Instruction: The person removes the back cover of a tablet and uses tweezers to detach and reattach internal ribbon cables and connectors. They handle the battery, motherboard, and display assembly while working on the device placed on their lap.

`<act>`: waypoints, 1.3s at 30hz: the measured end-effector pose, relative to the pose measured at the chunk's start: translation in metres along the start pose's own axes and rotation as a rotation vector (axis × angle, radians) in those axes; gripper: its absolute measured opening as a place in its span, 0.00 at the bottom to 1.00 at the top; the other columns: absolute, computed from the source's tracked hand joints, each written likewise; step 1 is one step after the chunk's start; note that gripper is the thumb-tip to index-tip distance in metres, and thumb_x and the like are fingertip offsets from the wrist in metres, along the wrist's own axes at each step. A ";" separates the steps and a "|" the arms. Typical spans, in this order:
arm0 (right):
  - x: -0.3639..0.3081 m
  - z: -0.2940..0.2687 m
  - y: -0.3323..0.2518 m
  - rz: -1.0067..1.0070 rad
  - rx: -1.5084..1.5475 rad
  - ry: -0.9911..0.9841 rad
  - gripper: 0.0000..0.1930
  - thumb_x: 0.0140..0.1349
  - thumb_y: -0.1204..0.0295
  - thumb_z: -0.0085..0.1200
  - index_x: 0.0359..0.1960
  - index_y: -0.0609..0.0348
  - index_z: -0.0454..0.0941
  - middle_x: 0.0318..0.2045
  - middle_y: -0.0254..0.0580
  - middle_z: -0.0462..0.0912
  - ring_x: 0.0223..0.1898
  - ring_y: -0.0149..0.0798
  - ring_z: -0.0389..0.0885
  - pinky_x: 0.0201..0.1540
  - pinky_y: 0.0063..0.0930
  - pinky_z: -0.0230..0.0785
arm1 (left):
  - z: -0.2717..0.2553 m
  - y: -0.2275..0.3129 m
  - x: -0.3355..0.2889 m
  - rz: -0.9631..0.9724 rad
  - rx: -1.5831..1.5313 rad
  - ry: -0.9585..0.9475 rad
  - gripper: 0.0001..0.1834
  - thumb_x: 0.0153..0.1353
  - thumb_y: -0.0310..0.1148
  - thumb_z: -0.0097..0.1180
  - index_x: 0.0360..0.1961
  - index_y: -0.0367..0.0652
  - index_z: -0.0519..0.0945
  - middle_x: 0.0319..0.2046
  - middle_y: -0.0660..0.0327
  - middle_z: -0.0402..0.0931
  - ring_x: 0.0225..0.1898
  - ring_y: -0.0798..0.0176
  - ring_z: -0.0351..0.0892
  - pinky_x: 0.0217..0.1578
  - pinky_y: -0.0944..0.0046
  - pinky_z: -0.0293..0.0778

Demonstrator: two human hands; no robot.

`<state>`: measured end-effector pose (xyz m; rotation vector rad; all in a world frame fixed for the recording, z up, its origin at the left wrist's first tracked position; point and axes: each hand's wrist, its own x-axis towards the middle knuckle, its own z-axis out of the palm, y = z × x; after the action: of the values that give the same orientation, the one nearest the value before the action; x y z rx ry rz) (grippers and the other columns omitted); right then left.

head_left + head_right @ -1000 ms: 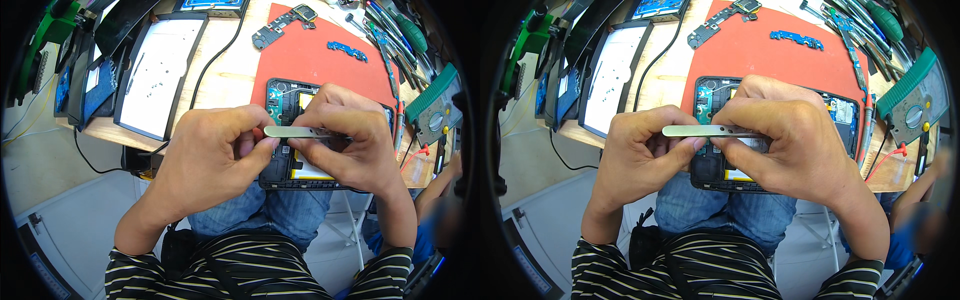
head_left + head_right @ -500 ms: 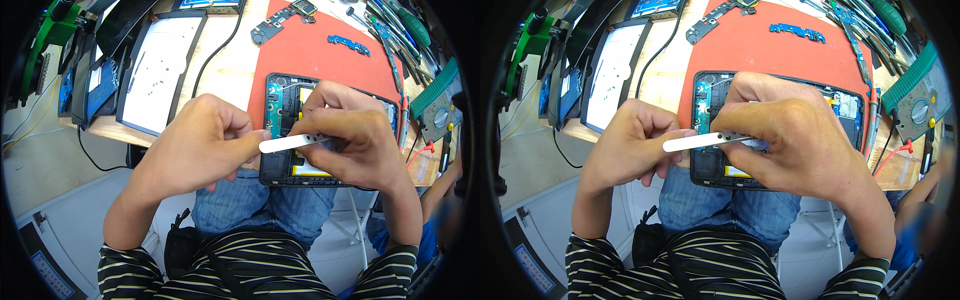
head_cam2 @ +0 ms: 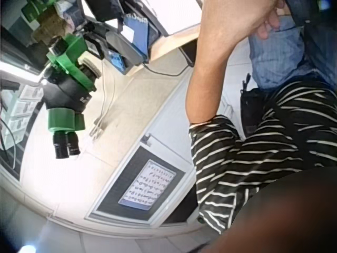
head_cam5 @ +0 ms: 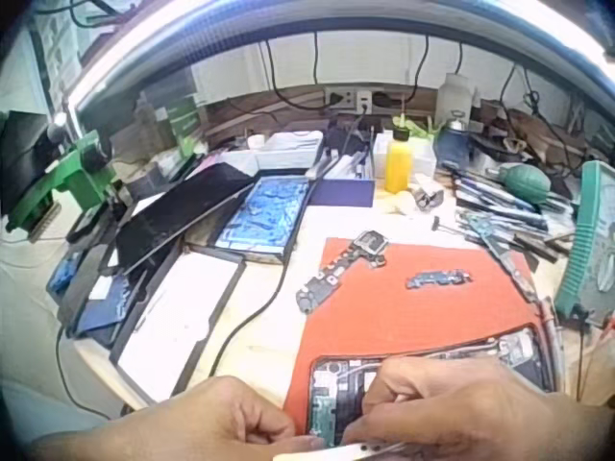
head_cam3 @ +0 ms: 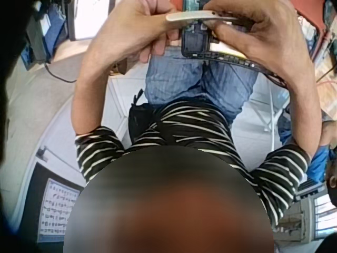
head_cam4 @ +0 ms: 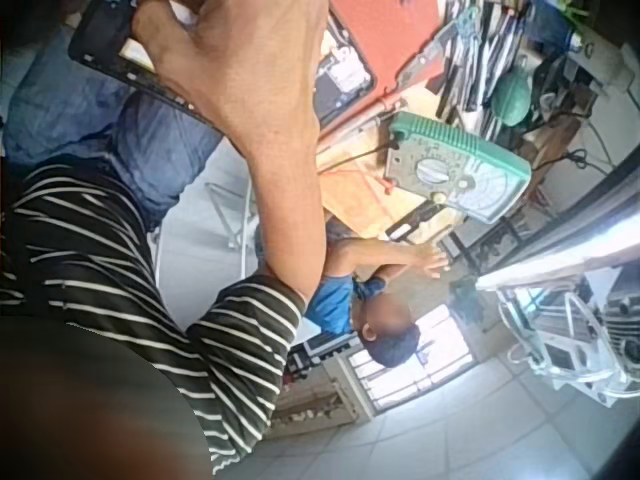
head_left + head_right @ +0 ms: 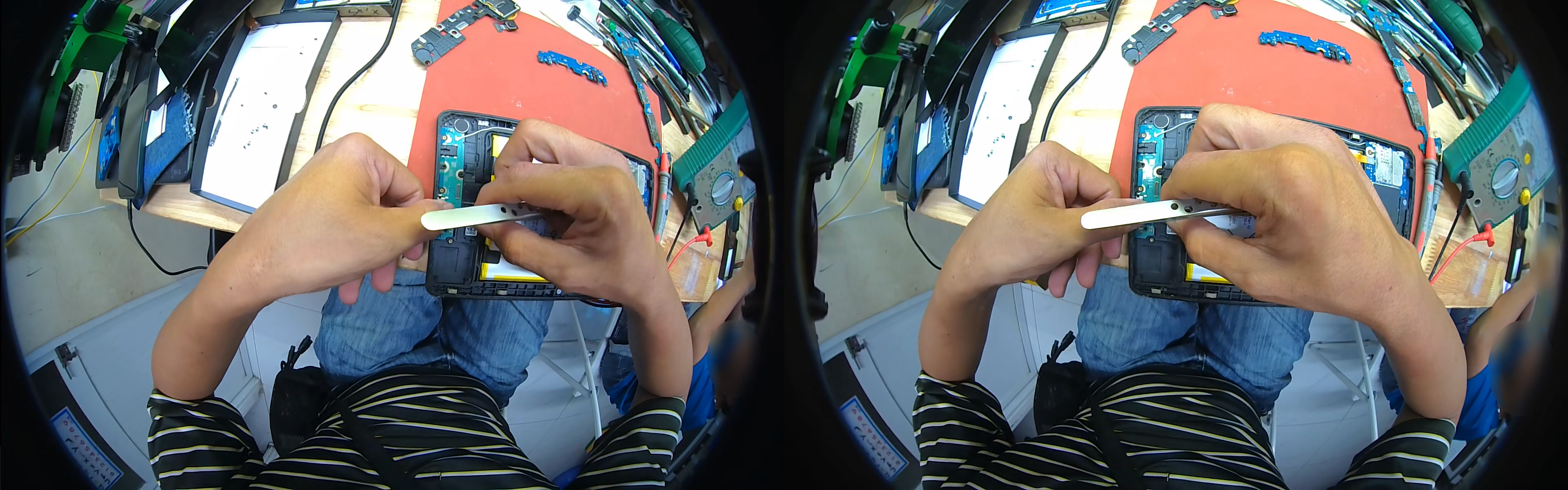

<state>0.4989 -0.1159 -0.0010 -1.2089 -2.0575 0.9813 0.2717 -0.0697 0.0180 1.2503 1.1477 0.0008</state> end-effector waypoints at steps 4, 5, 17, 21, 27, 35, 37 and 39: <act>0.000 0.000 0.000 0.003 -0.004 0.000 0.11 0.47 0.86 0.62 0.34 0.66 0.86 0.30 0.38 0.76 0.32 0.32 0.77 0.33 0.25 0.68 | -0.001 0.000 0.000 -0.004 -0.023 -0.024 0.17 0.67 0.34 0.62 0.22 0.35 0.83 0.15 0.60 0.79 0.09 0.75 0.73 0.07 0.78 0.64; 0.000 0.000 0.000 0.000 -0.013 -0.001 0.11 0.47 0.86 0.62 0.34 0.66 0.86 0.30 0.37 0.76 0.32 0.32 0.77 0.33 0.25 0.68 | -0.001 0.000 0.001 0.003 -0.020 -0.015 0.17 0.67 0.34 0.62 0.22 0.35 0.83 0.15 0.61 0.79 0.09 0.75 0.74 0.07 0.78 0.64; 0.001 0.000 0.000 0.008 -0.033 -0.026 0.11 0.47 0.85 0.62 0.34 0.66 0.86 0.29 0.36 0.75 0.31 0.30 0.75 0.31 0.24 0.66 | 0.000 0.000 0.001 0.008 -0.009 -0.005 0.19 0.70 0.36 0.62 0.22 0.36 0.83 0.16 0.61 0.80 0.10 0.76 0.74 0.08 0.77 0.64; 0.001 0.000 -0.001 0.017 -0.012 -0.025 0.10 0.47 0.84 0.63 0.34 0.66 0.86 0.28 0.37 0.75 0.30 0.31 0.75 0.31 0.25 0.65 | -0.001 0.002 0.001 -0.016 0.016 -0.013 0.19 0.69 0.36 0.62 0.21 0.37 0.83 0.13 0.61 0.78 0.08 0.76 0.73 0.07 0.78 0.63; 0.002 0.002 -0.001 0.012 -0.056 0.000 0.09 0.48 0.80 0.66 0.32 0.65 0.84 0.26 0.37 0.74 0.28 0.32 0.73 0.29 0.27 0.63 | 0.001 0.004 0.003 -0.071 -0.008 -0.012 0.17 0.68 0.35 0.64 0.24 0.35 0.85 0.13 0.61 0.78 0.07 0.75 0.72 0.07 0.77 0.62; 0.007 0.004 0.000 0.018 -0.113 0.010 0.07 0.50 0.78 0.66 0.31 0.64 0.82 0.25 0.39 0.74 0.26 0.32 0.73 0.28 0.28 0.62 | -0.003 -0.001 0.006 -0.064 0.007 -0.048 0.15 0.67 0.34 0.65 0.30 0.31 0.86 0.18 0.58 0.82 0.15 0.70 0.83 0.07 0.75 0.69; 0.006 0.004 0.000 0.024 -0.088 0.014 0.07 0.50 0.78 0.65 0.31 0.64 0.82 0.25 0.38 0.73 0.26 0.32 0.73 0.28 0.29 0.62 | -0.003 0.000 0.005 -0.058 0.010 -0.029 0.16 0.67 0.36 0.66 0.28 0.32 0.86 0.18 0.59 0.82 0.12 0.71 0.81 0.06 0.76 0.67; 0.006 0.003 0.000 0.028 -0.100 0.007 0.07 0.50 0.78 0.65 0.31 0.64 0.82 0.25 0.38 0.73 0.26 0.33 0.73 0.28 0.29 0.62 | -0.005 0.000 0.003 -0.036 -0.001 -0.056 0.17 0.67 0.37 0.66 0.28 0.32 0.86 0.18 0.59 0.82 0.11 0.71 0.79 0.05 0.76 0.65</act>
<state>0.4936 -0.1114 -0.0018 -1.2927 -2.1113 0.8952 0.2704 -0.0643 0.0167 1.2208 1.1215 -0.0606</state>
